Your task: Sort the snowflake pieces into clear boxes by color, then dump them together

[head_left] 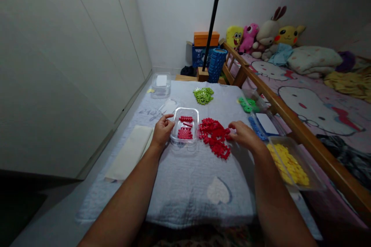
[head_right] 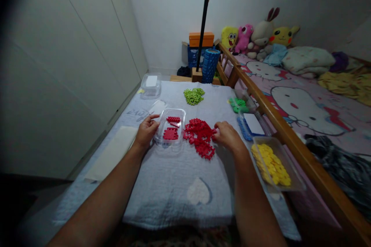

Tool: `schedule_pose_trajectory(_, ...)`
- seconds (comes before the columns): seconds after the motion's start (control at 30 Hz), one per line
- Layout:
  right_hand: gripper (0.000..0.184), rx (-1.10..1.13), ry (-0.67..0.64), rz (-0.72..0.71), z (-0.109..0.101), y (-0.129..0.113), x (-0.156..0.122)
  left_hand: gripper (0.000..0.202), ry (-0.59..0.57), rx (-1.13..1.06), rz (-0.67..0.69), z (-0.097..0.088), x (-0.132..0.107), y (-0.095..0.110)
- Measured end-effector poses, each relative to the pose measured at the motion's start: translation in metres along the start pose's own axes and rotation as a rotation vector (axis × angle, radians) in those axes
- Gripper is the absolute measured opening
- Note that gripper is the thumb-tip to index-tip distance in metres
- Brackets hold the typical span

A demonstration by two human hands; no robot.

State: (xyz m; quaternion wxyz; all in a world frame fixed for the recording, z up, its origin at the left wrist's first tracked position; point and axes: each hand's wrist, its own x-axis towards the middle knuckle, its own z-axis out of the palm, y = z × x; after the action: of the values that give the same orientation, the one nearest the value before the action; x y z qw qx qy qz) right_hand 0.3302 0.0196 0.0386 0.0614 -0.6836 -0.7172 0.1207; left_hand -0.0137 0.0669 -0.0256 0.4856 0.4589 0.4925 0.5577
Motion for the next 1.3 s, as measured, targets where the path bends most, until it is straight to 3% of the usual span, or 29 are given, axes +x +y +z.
schedule_pose_trajectory(0.13,0.025,0.067,0.019,0.006,0.012,0.020,-0.012,0.046,0.010,0.022,0.006,0.001,-0.002,0.003)
schedule_pose_trajectory(0.3,0.009,0.124,0.004,-0.013,0.022,0.017,-0.011,0.047,0.005,0.021,0.008,0.002,-0.003,0.004)
schedule_pose_trajectory(0.53,0.009,0.228,0.152,0.058,0.009,0.011,-0.009,0.046,0.006,0.021,0.012,0.001,-0.001,0.003)
schedule_pose_trajectory(0.63,0.009,0.364,0.198,0.012,-0.001,-0.009,-0.006,0.046,0.004,0.012,0.009,0.002,-0.002,0.004)
schedule_pose_trajectory(0.8,0.020,0.455,0.173,-0.198,-0.006,-0.072,0.009,0.047,0.005,0.014,0.012,0.001,-0.001,0.001)
schedule_pose_trajectory(1.0,0.025,0.122,0.133,-0.360,0.005,-0.132,0.039,0.048,0.004,0.010,0.005,0.001,-0.001,0.001)
schedule_pose_trajectory(1.17,0.031,-0.189,0.060,-0.340,0.014,-0.148,0.059,0.049,0.000,-0.005,0.003,0.002,-0.001,0.004)
schedule_pose_trajectory(1.3,0.033,-0.283,0.009,-0.340,0.018,-0.155,0.063,0.048,-0.002,-0.003,0.007,0.001,0.000,0.004)
